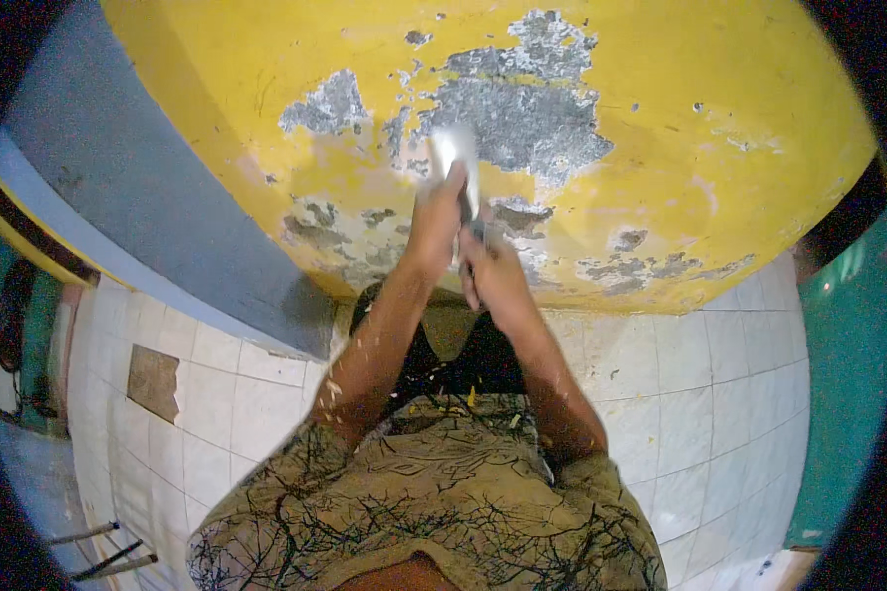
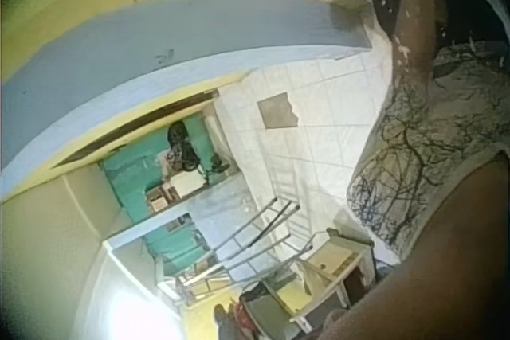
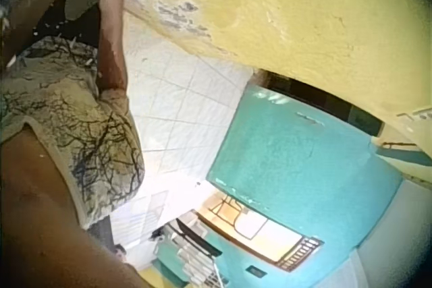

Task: Scraping old paint or debris off a yellow wall using a metal scraper.

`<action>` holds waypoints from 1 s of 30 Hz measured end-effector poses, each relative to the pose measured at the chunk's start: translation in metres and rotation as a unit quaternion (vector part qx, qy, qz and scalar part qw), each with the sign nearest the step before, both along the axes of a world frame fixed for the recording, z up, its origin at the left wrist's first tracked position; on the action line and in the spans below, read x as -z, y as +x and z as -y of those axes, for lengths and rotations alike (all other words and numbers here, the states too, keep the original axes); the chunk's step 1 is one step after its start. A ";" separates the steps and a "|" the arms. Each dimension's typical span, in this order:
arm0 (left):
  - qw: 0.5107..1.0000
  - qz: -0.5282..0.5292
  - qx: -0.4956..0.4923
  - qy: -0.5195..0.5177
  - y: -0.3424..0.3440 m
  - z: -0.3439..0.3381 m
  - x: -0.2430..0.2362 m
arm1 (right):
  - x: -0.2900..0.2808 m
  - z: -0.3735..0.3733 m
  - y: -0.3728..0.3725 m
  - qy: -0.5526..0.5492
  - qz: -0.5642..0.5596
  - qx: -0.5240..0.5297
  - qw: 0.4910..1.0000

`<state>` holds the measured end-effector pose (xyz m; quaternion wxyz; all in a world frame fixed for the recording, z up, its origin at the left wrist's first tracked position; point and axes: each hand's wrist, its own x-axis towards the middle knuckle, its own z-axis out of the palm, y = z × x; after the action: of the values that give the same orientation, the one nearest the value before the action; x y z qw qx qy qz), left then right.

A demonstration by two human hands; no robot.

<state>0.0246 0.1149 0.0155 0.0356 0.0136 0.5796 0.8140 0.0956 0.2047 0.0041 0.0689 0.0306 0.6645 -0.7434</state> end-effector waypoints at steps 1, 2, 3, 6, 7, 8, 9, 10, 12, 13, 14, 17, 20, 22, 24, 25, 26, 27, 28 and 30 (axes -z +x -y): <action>0.999 0.030 0.014 -0.020 0.008 0.010 0.021 | 0.021 -0.001 0.011 0.000 0.012 -0.001 1.000; 0.999 0.018 -0.004 -0.026 0.012 0.019 0.057 | 0.042 -0.001 0.020 0.002 0.026 -0.007 1.000; 0.999 0.008 -0.022 -0.031 0.014 0.026 0.087 | 0.060 -0.004 0.028 -0.002 0.026 -0.003 1.000; 0.990 0.119 0.025 -0.070 0.045 0.039 0.111 | 0.110 -0.031 0.056 0.112 0.022 -0.018 0.993; 0.988 0.130 0.030 -0.072 0.049 0.045 0.113 | 0.121 -0.038 0.065 0.148 0.019 -0.012 0.989; 0.983 0.127 0.057 -0.117 0.055 0.049 0.115 | 0.131 -0.042 0.073 0.174 0.022 -0.001 0.985; 0.976 0.123 0.084 -0.161 0.058 0.052 0.116 | 0.143 -0.051 0.075 0.215 0.044 0.000 0.976; 0.977 0.111 0.083 -0.159 0.062 0.056 0.119 | 0.142 -0.048 0.080 0.206 0.071 0.016 0.976; 0.963 0.113 0.114 -0.214 0.065 0.062 0.115 | 0.146 -0.054 0.087 0.203 0.084 0.057 0.974; 0.967 0.081 0.089 -0.224 0.065 0.068 0.122 | 0.153 -0.060 0.089 0.207 0.068 0.078 0.973; 0.962 0.094 0.044 -0.253 0.066 0.076 0.118 | 0.161 -0.071 0.090 0.223 0.046 0.091 0.969; 0.958 0.083 -0.019 -0.275 0.066 0.118 0.109 | 0.177 -0.101 0.097 0.234 0.090 0.164 0.954; 0.886 -0.006 -0.183 -0.427 0.058 0.156 0.089 | 0.216 -0.135 0.117 0.252 0.143 0.223 0.931; 0.796 -0.222 -0.359 -0.434 0.046 0.162 0.046 | 0.224 -0.141 0.126 0.222 0.178 0.231 0.931; 0.790 -0.282 -0.372 -0.397 0.041 0.146 -0.017 | 0.249 -0.153 0.141 0.201 0.201 0.238 0.929; 0.800 -0.300 -0.348 -0.386 0.037 0.135 -0.045 | 0.269 -0.161 0.149 0.179 0.217 0.247 0.927; 0.809 -0.317 -0.325 -0.374 0.033 0.125 -0.062 | 0.290 -0.167 0.161 0.200 0.231 0.277 0.911; 0.811 -0.316 -0.321 -0.373 0.027 0.120 -0.068 | 0.314 -0.173 0.176 0.199 0.233 0.294 0.905; 0.754 -0.393 -0.350 -0.393 0.018 0.119 -0.073 | 0.332 -0.173 0.188 0.172 0.251 0.335 0.892; 0.619 -0.536 -0.394 -0.419 -0.014 0.114 -0.076 | 0.360 -0.180 0.224 0.227 0.223 0.315 0.894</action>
<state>0.0103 0.0013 0.0913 -0.6032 0.2012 0.7240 0.2674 0.3197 0.3846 -0.3563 -0.0317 0.4181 0.7382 -0.5285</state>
